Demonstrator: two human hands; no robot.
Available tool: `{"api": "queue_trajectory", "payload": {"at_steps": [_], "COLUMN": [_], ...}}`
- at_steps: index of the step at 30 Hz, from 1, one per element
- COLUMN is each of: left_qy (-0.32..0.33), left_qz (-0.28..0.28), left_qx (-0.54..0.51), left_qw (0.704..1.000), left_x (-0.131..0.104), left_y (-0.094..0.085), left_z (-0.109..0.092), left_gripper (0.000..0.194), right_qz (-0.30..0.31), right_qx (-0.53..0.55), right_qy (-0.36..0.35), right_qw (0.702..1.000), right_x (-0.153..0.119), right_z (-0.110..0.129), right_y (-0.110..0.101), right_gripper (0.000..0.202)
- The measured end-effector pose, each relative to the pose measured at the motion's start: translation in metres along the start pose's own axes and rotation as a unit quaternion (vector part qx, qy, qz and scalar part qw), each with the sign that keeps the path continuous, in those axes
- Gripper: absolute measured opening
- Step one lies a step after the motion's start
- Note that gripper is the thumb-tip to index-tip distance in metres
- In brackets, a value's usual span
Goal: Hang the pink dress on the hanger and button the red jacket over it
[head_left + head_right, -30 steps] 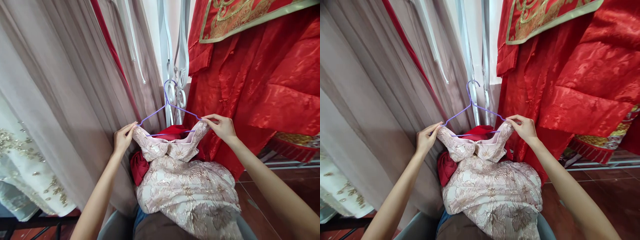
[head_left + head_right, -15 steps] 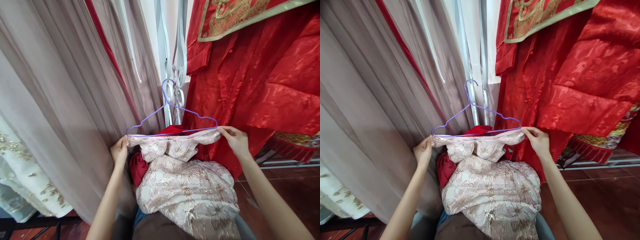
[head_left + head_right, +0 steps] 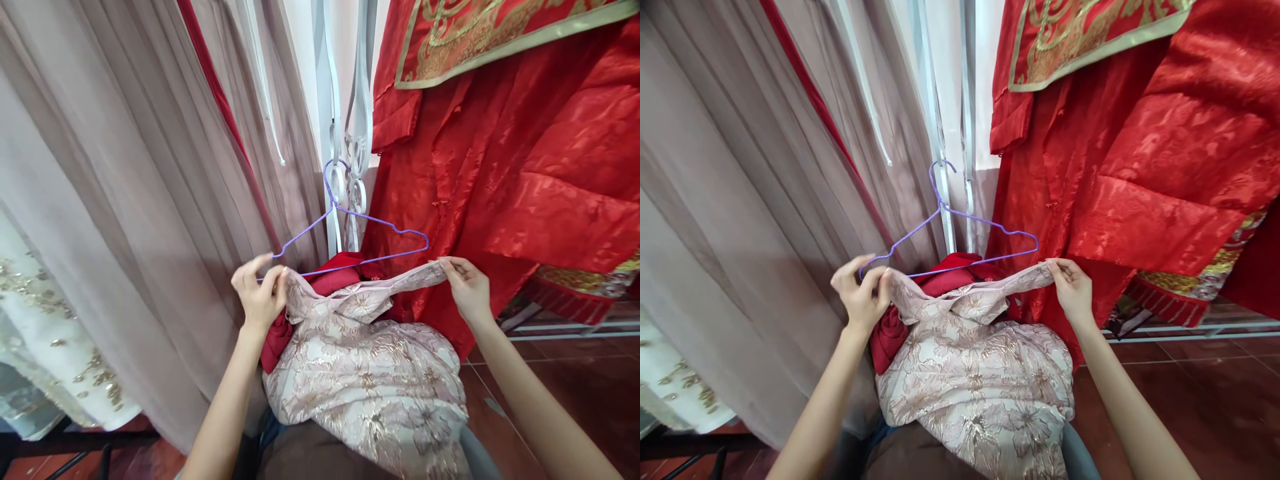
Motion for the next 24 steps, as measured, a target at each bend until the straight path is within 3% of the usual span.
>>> {"api": "queue_trajectory", "payload": {"at_steps": [3, 6, 10, 24], "left_qy": [0.013, -0.005, -0.035, -0.023], "left_qz": [0.119, 0.209, 0.207, 0.199], "left_qx": [-0.083, -0.187, -0.227, -0.206], "left_qw": [0.989, 0.960, 0.951, 0.958], "left_x": [0.040, 0.052, 0.047, 0.049], "left_y": [0.013, 0.025, 0.030, 0.025], "left_z": [0.006, 0.014, 0.020, 0.024], "left_gripper": [0.017, 0.023, 0.024, 0.019], "right_qz": [-0.010, -0.023, -0.032, -0.018], "right_qx": [0.016, 0.010, -0.004, -0.012], "right_qy": [0.005, 0.003, -0.006, -0.023], "right_qw": [1.000, 1.000, 0.999, 0.999], "right_x": [0.006, 0.011, 0.018, 0.020], "right_z": [-0.004, -0.005, -0.004, 0.006], "right_y": [0.008, 0.010, 0.013, 0.008], "right_gripper": [0.034, 0.035, 0.037, 0.026]}}
Point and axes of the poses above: each hand's wrist, its own x-axis towards the middle knuckle, its own y-axis out of the palm, z = x × y, the point moved 2 cm from there along x, towards the middle knuckle, and after that the axes turned 5 degrees about y, right-handed, at the moved point
